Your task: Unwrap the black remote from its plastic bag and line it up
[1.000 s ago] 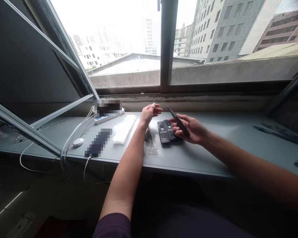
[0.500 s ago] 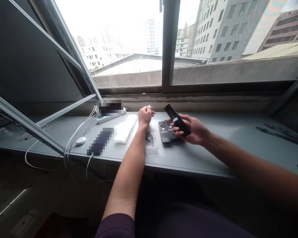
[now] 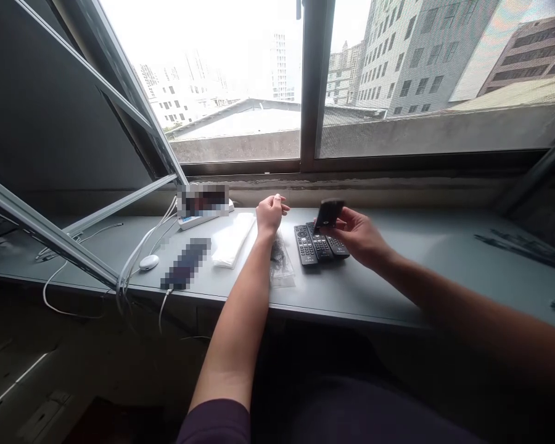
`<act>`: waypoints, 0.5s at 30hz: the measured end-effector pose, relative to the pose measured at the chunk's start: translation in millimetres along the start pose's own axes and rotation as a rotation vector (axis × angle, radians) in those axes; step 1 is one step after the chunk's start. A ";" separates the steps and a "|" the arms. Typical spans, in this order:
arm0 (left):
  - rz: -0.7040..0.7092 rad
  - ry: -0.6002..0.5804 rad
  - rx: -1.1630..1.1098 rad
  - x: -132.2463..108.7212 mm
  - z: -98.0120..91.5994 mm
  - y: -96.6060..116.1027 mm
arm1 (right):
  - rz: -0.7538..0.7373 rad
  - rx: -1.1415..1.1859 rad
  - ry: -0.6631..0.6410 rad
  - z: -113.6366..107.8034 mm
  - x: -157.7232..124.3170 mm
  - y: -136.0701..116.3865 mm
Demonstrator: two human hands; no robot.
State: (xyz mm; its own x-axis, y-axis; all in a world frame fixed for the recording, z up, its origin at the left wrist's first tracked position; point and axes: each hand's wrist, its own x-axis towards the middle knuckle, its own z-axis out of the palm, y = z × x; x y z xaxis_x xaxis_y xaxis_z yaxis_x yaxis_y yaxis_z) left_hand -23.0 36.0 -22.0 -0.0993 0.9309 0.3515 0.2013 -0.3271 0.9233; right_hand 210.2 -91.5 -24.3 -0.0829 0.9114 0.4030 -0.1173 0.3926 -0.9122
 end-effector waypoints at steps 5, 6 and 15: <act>0.010 -0.009 0.003 -1.5 1.5 0.2 | -0.298 -0.187 -0.064 6.5 -8.1 -7.4; 0.009 -0.010 0.005 -1.7 1.7 0.3 | -0.292 -0.187 -0.070 7.3 -9.0 -8.3; 0.015 -0.021 0.046 -6.6 2.3 7.1 | 0.141 0.102 -0.040 13.0 -9.3 -16.0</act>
State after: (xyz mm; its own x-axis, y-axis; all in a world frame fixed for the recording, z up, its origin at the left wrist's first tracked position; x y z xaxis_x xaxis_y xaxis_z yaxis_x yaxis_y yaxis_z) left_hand -18.7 28.0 -18.2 -0.0752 0.9293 0.3615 0.2472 -0.3338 0.9096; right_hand 200.0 -107.8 -12.4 -0.1444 0.9502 0.2761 -0.2016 0.2449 -0.9484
